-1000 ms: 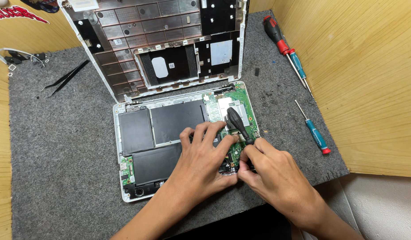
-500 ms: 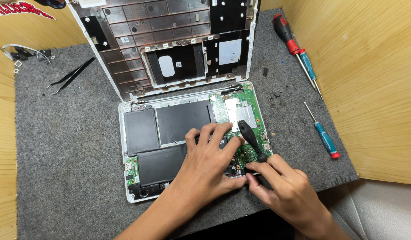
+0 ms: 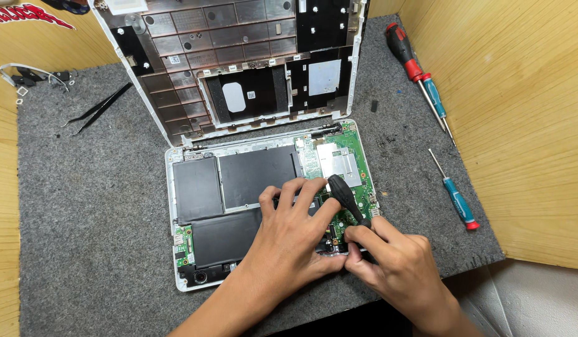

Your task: The person uses a screwdriver to remove screws from a disassembled laptop's motherboard and chassis. They then use a plastic pry tool to carefully lift and detach the motherboard from the laptop body.

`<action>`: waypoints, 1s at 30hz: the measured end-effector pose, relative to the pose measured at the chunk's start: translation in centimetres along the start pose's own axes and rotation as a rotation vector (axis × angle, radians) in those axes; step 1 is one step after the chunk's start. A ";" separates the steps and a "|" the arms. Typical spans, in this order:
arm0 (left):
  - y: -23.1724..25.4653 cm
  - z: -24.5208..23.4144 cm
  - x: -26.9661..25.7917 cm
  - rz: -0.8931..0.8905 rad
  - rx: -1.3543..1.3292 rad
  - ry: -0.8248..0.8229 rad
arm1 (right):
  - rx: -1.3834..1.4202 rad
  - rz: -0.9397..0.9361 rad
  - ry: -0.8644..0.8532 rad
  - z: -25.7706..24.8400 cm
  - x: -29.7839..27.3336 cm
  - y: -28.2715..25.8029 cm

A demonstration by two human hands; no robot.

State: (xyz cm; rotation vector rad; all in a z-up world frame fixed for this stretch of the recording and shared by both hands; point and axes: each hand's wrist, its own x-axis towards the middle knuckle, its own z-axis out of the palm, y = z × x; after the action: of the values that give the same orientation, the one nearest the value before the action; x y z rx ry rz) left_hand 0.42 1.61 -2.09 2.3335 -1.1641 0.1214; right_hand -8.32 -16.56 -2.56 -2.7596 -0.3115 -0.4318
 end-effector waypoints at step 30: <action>-0.2 0.0 0.0 -0.016 -0.050 -0.004 | -0.098 0.059 0.007 0.6 -0.3 -0.3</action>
State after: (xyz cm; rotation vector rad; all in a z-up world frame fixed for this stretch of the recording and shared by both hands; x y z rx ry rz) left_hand 0.55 1.69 -2.16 2.3001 -1.1370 0.0810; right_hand -8.57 -16.10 -3.10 -2.8537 -0.2127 -0.4523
